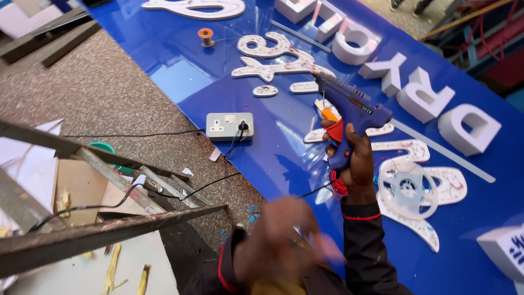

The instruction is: The person solders wires to an LED strip inside a plastic letter casing and then applies hot glue to secure components on a blue workshop table.

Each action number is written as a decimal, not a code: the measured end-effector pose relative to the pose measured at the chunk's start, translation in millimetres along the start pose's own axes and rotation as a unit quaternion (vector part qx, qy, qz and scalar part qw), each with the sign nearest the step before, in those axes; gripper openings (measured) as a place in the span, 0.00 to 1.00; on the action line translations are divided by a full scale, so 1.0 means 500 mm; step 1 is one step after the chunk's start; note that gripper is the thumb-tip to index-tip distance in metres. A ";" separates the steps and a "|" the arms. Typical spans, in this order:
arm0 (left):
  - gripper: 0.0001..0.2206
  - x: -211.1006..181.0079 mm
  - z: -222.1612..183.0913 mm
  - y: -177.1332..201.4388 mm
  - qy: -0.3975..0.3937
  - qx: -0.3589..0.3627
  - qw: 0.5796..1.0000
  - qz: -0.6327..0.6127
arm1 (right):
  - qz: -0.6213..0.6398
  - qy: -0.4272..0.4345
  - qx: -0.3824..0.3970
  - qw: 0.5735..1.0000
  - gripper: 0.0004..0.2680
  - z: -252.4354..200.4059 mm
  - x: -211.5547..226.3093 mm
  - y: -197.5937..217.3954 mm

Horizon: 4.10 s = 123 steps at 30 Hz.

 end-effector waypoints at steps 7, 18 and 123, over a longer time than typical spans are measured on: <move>0.13 -0.068 -0.007 -0.116 -0.021 0.258 0.934 -0.247 | -0.034 0.012 -0.094 0.995 0.15 0.038 -0.036 0.062; 0.16 0.137 0.156 -0.321 -0.208 0.499 0.833 -0.116 | -0.080 -0.022 -0.129 0.988 0.18 0.116 -0.101 0.110; 0.02 1.171 0.053 0.240 0.103 0.235 0.966 0.044 | -0.417 -0.076 -0.137 0.895 0.14 0.302 -0.242 -0.041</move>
Point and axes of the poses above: each hand's wrist, its own z-axis towards the middle knuckle, its own y-axis out of the back of the hand, x = y × z, the point moved 6 cm from there along z, towards the middle knuckle, and after that the axes turned 4 degrees about -y, right-handed, at the moved point
